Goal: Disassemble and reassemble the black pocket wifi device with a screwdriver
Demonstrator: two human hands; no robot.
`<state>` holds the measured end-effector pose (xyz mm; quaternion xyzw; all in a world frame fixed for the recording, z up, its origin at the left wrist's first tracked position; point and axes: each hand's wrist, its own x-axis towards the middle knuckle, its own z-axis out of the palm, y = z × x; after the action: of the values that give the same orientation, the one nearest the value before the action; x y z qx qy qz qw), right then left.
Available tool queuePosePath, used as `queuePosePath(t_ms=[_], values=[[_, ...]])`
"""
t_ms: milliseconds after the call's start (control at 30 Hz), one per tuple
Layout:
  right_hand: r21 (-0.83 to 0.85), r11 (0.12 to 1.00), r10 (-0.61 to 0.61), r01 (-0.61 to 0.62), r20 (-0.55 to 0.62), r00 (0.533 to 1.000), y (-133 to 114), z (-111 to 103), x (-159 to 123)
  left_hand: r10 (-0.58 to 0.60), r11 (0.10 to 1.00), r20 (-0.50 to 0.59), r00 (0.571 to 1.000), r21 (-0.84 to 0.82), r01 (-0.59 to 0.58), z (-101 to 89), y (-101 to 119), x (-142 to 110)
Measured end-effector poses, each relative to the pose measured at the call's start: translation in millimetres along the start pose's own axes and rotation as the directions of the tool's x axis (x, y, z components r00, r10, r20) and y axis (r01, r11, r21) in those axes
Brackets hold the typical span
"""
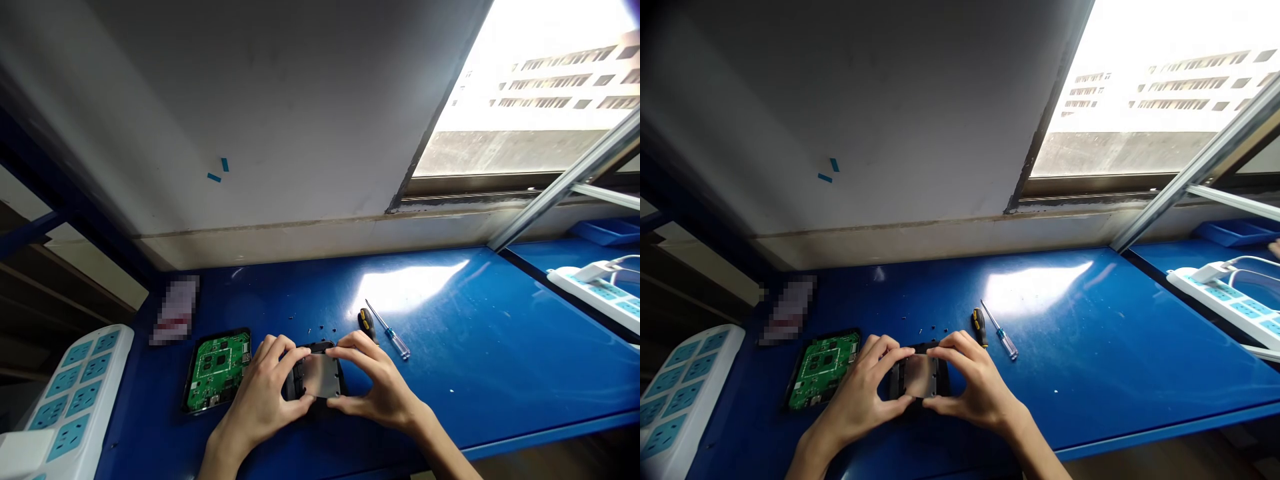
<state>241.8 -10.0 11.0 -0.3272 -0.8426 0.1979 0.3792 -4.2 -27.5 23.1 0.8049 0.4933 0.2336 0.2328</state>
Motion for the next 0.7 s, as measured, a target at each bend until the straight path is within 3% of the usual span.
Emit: queuePosePath(t_ms=[267, 433, 700], values=[[-0.013, 1.0, 0.007, -0.006, 0.067, 0.998, -15.8, -1.3, 10.9, 0.037, 0.994, -0.018, 0.999, -0.101, -0.038, -0.6, 12.5, 2.9], [0.011, 1.0, 0.005, -0.006, 0.058, 0.998, -12.9, -0.8, 7.1, 0.031, 0.982, -0.065, 0.997, -0.185, -0.043, 0.0, 16.3, 5.0], [0.055, 0.988, 0.136, -0.145, 0.139, 0.981, -6.4, 12.7, 2.0, -0.028, 0.939, -0.069, 0.997, -0.344, 0.003, 4.6, 19.6, 2.1]])
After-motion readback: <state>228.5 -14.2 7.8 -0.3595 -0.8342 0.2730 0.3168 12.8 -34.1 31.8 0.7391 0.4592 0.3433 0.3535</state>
